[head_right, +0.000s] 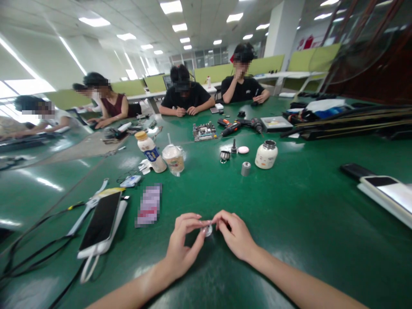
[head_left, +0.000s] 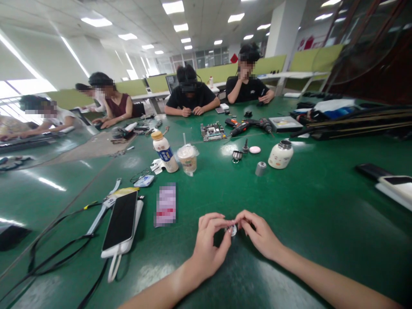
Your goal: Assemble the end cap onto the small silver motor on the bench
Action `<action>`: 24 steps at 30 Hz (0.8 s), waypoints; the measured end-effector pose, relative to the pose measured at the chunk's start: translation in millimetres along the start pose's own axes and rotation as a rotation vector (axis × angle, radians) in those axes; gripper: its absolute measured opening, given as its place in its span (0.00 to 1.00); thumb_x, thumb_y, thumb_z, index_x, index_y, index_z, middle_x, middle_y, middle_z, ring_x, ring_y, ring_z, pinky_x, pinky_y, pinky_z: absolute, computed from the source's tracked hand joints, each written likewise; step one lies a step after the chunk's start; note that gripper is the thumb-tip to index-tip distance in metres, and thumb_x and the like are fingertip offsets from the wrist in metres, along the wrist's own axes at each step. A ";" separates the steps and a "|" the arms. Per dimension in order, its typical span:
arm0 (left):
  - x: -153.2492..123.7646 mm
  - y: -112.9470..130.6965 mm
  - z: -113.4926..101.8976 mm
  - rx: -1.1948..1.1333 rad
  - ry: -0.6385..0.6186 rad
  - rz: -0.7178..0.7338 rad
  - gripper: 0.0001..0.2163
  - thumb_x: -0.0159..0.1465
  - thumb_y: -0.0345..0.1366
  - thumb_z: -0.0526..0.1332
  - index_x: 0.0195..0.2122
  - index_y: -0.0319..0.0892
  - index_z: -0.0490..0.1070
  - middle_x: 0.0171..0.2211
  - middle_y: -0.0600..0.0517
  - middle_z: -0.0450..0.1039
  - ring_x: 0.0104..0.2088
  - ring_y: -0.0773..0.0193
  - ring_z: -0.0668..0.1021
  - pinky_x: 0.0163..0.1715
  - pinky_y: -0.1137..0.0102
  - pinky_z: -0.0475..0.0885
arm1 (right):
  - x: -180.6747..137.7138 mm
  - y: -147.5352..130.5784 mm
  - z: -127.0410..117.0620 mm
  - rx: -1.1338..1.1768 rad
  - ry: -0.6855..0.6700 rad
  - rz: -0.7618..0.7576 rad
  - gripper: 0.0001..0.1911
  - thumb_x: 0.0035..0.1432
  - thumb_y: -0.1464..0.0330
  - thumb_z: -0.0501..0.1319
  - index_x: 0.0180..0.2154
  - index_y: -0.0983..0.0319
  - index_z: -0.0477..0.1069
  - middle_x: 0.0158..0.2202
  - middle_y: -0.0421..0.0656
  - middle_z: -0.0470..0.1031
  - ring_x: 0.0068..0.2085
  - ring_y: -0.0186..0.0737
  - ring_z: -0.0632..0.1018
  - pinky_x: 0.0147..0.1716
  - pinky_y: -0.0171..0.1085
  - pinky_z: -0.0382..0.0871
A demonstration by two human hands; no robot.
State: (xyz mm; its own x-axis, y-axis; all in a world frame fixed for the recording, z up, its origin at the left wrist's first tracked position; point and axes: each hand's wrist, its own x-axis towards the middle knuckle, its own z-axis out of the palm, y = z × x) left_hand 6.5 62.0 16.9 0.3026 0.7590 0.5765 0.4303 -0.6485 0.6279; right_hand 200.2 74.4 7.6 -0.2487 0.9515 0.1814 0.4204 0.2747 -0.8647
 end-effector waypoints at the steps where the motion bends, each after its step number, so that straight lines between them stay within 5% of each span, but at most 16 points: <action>1: -1.3 0.4 -0.7 -0.010 -0.023 0.005 0.15 0.64 0.25 0.57 0.50 0.46 0.66 0.45 0.47 0.75 0.51 0.55 0.72 0.49 0.58 0.70 | -0.1 0.4 0.4 0.007 0.002 0.002 0.11 0.65 0.70 0.51 0.35 0.59 0.71 0.29 0.39 0.74 0.29 0.37 0.73 0.31 0.35 0.65; 5: -4.9 3.0 -1.5 0.001 -0.081 0.008 0.21 0.63 0.25 0.56 0.57 0.46 0.59 0.54 0.45 0.71 0.57 0.53 0.67 0.55 0.54 0.65 | -1.1 2.2 1.4 0.057 0.012 0.002 0.10 0.65 0.69 0.51 0.39 0.59 0.71 0.29 0.39 0.72 0.28 0.36 0.72 0.30 0.35 0.65; 10: -6.6 0.3 4.5 0.096 -0.074 -0.046 0.26 0.58 0.35 0.67 0.57 0.44 0.61 0.53 0.43 0.70 0.55 0.50 0.69 0.54 0.53 0.66 | -6.0 -2.3 -1.7 0.038 -0.008 -0.116 0.12 0.66 0.68 0.51 0.48 0.58 0.70 0.32 0.40 0.73 0.33 0.38 0.73 0.36 0.38 0.65; 14: -7.2 -4.3 8.3 0.143 -0.101 -0.110 0.23 0.60 0.35 0.67 0.55 0.45 0.63 0.51 0.44 0.72 0.52 0.51 0.73 0.50 0.55 0.68 | -10.1 -5.9 -3.4 -0.045 -0.077 -0.215 0.11 0.67 0.66 0.51 0.43 0.58 0.72 0.34 0.42 0.75 0.35 0.40 0.73 0.38 0.40 0.63; 18: -4.1 -4.6 7.5 0.137 -0.164 -0.121 0.22 0.60 0.39 0.68 0.54 0.46 0.66 0.51 0.46 0.74 0.50 0.52 0.75 0.49 0.54 0.68 | -11.2 -2.7 -2.0 0.037 0.074 -0.192 0.13 0.66 0.63 0.52 0.31 0.60 0.68 0.28 0.41 0.70 0.31 0.39 0.71 0.32 0.38 0.64; 24: -1.1 -5.0 5.8 0.169 -0.227 -0.101 0.17 0.61 0.35 0.66 0.51 0.47 0.71 0.48 0.46 0.77 0.51 0.51 0.76 0.48 0.54 0.67 | -7.1 -9.4 0.6 -0.053 0.021 -0.110 0.09 0.60 0.62 0.61 0.41 0.57 0.74 0.25 0.36 0.65 0.24 0.34 0.66 0.29 0.36 0.63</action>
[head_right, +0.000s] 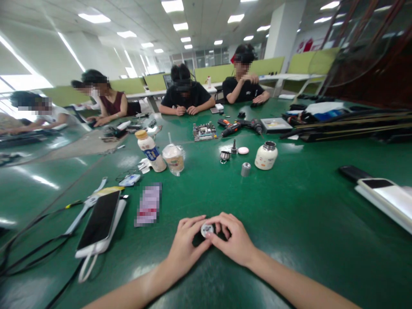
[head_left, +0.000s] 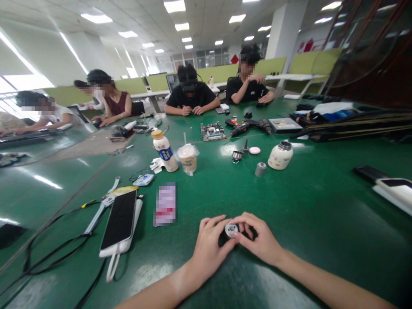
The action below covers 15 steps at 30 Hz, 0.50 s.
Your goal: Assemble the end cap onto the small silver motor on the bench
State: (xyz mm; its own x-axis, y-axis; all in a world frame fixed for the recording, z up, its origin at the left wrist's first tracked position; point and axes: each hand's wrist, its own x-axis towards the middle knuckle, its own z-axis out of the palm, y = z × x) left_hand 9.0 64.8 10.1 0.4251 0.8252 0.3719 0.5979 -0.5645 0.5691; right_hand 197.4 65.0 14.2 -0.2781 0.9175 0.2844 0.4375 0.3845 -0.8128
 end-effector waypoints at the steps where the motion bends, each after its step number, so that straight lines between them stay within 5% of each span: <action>1: 0.0 -0.4 0.0 0.006 -0.001 0.009 0.17 0.61 0.34 0.66 0.51 0.47 0.71 0.48 0.46 0.77 0.51 0.51 0.76 0.48 0.54 0.67 | 1.2 -3.0 0.2 -0.024 -0.001 0.010 0.08 0.59 0.62 0.63 0.40 0.57 0.75 0.25 0.36 0.65 0.24 0.34 0.66 0.29 0.36 0.63; 9: 1.9 2.2 -1.8 0.007 0.004 0.020 0.16 0.60 0.37 0.67 0.50 0.46 0.72 0.48 0.45 0.78 0.50 0.50 0.77 0.47 0.54 0.68 | 8.3 -18.9 -6.4 -0.036 0.065 0.097 0.09 0.59 0.61 0.62 0.35 0.57 0.79 0.25 0.38 0.66 0.24 0.34 0.66 0.27 0.36 0.61; 15: 1.7 2.8 -2.5 -0.007 0.009 0.007 0.16 0.59 0.41 0.68 0.49 0.47 0.73 0.48 0.45 0.78 0.52 0.49 0.76 0.48 0.53 0.68 | 29.9 13.9 -30.2 -0.249 0.185 0.046 0.13 0.59 0.56 0.62 0.36 0.55 0.80 0.27 0.39 0.71 0.26 0.36 0.69 0.36 0.41 0.62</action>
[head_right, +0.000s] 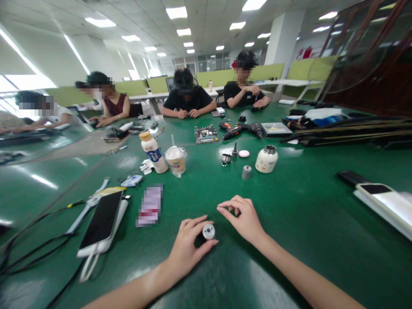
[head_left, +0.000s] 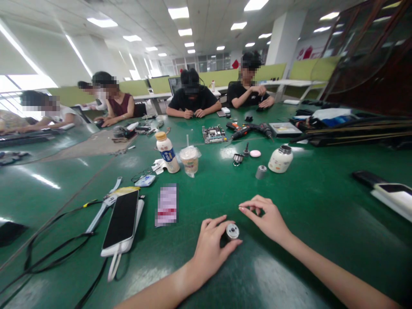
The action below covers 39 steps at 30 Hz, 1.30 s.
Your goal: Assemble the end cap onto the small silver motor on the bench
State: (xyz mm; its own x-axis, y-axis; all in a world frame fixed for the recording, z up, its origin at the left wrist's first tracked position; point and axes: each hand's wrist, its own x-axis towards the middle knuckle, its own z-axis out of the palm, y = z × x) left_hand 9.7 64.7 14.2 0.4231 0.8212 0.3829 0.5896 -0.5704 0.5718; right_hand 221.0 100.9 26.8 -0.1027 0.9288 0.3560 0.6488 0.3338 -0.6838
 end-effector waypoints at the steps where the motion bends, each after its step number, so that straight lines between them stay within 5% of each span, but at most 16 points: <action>1: -0.1 -0.3 0.1 -0.001 0.002 0.003 0.16 0.59 0.41 0.68 0.49 0.47 0.73 0.48 0.45 0.78 0.52 0.49 0.76 0.48 0.53 0.68 | 3.3 9.5 0.1 -0.055 -0.008 -0.004 0.12 0.59 0.55 0.63 0.36 0.54 0.81 0.28 0.39 0.73 0.27 0.37 0.69 0.37 0.42 0.61; 8: 0.2 -1.0 0.2 -0.001 0.006 0.005 0.17 0.59 0.41 0.68 0.49 0.47 0.73 0.47 0.46 0.78 0.51 0.49 0.76 0.48 0.53 0.69 | 6.6 44.1 6.6 -0.226 -0.107 -0.025 0.10 0.57 0.55 0.64 0.37 0.49 0.80 0.31 0.41 0.75 0.38 0.44 0.73 0.41 0.45 0.58; 13: 0.4 0.1 -0.3 -0.004 -0.021 -0.011 0.17 0.59 0.40 0.69 0.49 0.45 0.73 0.48 0.44 0.78 0.52 0.48 0.76 0.48 0.52 0.69 | 2.7 15.6 2.4 -0.101 -0.085 -0.018 0.08 0.60 0.58 0.63 0.37 0.51 0.80 0.30 0.40 0.75 0.33 0.40 0.72 0.41 0.44 0.58; 20: -0.4 -1.2 0.1 0.013 -0.019 0.016 0.19 0.59 0.40 0.68 0.51 0.44 0.71 0.50 0.43 0.77 0.51 0.48 0.76 0.48 0.52 0.69 | -14.3 -32.3 -2.9 0.037 -0.216 -0.159 0.06 0.61 0.60 0.63 0.40 0.49 0.79 0.31 0.40 0.75 0.38 0.42 0.72 0.43 0.44 0.57; 29: -0.8 -0.8 0.1 -0.005 -0.014 0.019 0.18 0.59 0.38 0.68 0.50 0.46 0.71 0.49 0.47 0.78 0.52 0.50 0.76 0.49 0.54 0.67 | -13.8 -37.2 -6.8 -0.004 -0.291 -0.171 0.05 0.62 0.63 0.63 0.37 0.53 0.78 0.33 0.39 0.74 0.39 0.41 0.72 0.41 0.43 0.58; 35: 0.0 -0.5 0.7 -0.017 -0.015 -0.011 0.17 0.58 0.39 0.69 0.48 0.47 0.73 0.48 0.48 0.78 0.52 0.50 0.76 0.49 0.55 0.66 | -11.2 -39.4 -14.6 0.094 -0.163 -0.182 0.21 0.68 0.64 0.53 0.22 0.60 0.69 0.30 0.40 0.73 0.37 0.40 0.73 0.42 0.44 0.60; 39: 0.2 -1.0 0.7 -0.017 -0.021 0.000 0.17 0.59 0.38 0.69 0.49 0.47 0.72 0.49 0.48 0.77 0.52 0.51 0.76 0.48 0.56 0.67 | -13.3 -38.9 -10.6 0.213 -0.165 -0.170 0.04 0.61 0.66 0.62 0.32 0.58 0.71 0.41 0.42 0.77 0.46 0.43 0.73 0.48 0.45 0.64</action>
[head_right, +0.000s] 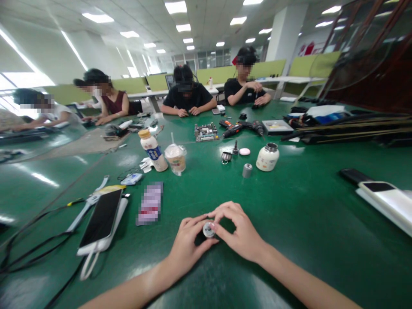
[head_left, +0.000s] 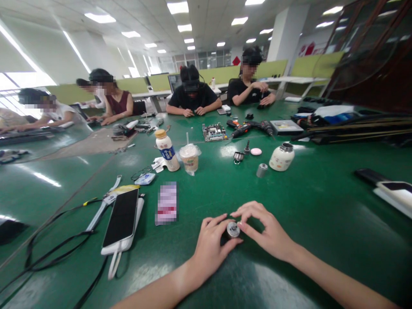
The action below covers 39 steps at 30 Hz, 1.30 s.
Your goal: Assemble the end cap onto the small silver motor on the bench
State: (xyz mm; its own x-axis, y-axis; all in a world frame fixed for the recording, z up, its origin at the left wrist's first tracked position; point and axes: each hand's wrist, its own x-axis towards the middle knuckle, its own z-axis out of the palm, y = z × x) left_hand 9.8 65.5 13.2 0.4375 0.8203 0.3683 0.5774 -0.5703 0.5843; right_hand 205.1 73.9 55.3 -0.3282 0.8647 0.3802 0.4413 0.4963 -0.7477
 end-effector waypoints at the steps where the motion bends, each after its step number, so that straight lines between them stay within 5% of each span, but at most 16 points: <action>1: 0.0 0.0 -0.1 0.003 -0.002 0.004 0.17 0.60 0.38 0.68 0.50 0.47 0.71 0.50 0.48 0.77 0.52 0.51 0.76 0.48 0.56 0.67 | -1.3 0.9 2.9 -0.001 -0.004 0.007 0.02 0.59 0.67 0.64 0.35 0.57 0.71 0.43 0.42 0.77 0.48 0.44 0.73 0.49 0.45 0.64; 8: 0.2 -0.1 -0.3 0.026 0.003 0.031 0.18 0.60 0.37 0.68 0.51 0.47 0.71 0.49 0.48 0.78 0.52 0.51 0.76 0.48 0.55 0.67 | -8.9 5.3 17.9 0.003 0.096 0.020 0.04 0.56 0.69 0.66 0.32 0.56 0.72 0.32 0.39 0.77 0.40 0.44 0.76 0.44 0.45 0.70; 14: 0.0 0.0 -0.2 0.016 0.004 0.003 0.19 0.58 0.40 0.70 0.49 0.45 0.72 0.49 0.46 0.78 0.52 0.49 0.76 0.48 0.54 0.68 | 6.4 33.4 -0.1 0.071 0.261 0.102 0.06 0.57 0.64 0.66 0.32 0.58 0.71 0.36 0.44 0.79 0.41 0.44 0.80 0.46 0.46 0.73; 21: 0.7 0.5 -1.4 0.004 -0.003 -0.011 0.18 0.58 0.40 0.69 0.49 0.45 0.72 0.49 0.46 0.78 0.52 0.49 0.76 0.49 0.54 0.68 | 11.2 81.9 -5.9 -0.029 0.165 0.169 0.09 0.55 0.65 0.65 0.24 0.59 0.71 0.31 0.43 0.78 0.37 0.47 0.82 0.43 0.47 0.75; 25: 1.1 0.5 -1.5 0.007 -0.005 -0.007 0.18 0.58 0.40 0.70 0.49 0.45 0.72 0.49 0.46 0.78 0.52 0.49 0.76 0.49 0.54 0.68 | 8.3 55.6 -2.9 0.022 0.171 0.180 0.13 0.56 0.65 0.65 0.23 0.59 0.66 0.34 0.45 0.79 0.42 0.48 0.82 0.48 0.48 0.71; 31: 0.7 -0.2 0.0 0.018 -0.007 0.020 0.17 0.59 0.39 0.69 0.49 0.46 0.72 0.48 0.46 0.78 0.52 0.50 0.76 0.48 0.56 0.69 | -3.1 4.9 5.7 0.013 0.007 0.045 0.15 0.55 0.70 0.67 0.21 0.59 0.65 0.36 0.43 0.81 0.48 0.47 0.76 0.50 0.50 0.66; 39: 1.1 1.0 -0.9 -0.004 -0.014 0.013 0.16 0.59 0.38 0.68 0.49 0.46 0.72 0.48 0.47 0.78 0.52 0.50 0.76 0.48 0.55 0.68 | -5.7 7.1 12.7 -0.020 0.037 -0.064 0.18 0.58 0.70 0.64 0.19 0.59 0.61 0.33 0.41 0.80 0.44 0.45 0.76 0.49 0.50 0.65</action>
State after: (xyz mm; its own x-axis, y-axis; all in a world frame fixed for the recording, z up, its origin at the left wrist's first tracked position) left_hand 10.2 65.8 14.8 0.4544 0.8123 0.3656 0.5690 -0.5805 0.5825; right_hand 199.5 71.5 40.9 -0.3253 0.8331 0.4473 0.4370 0.5519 -0.7102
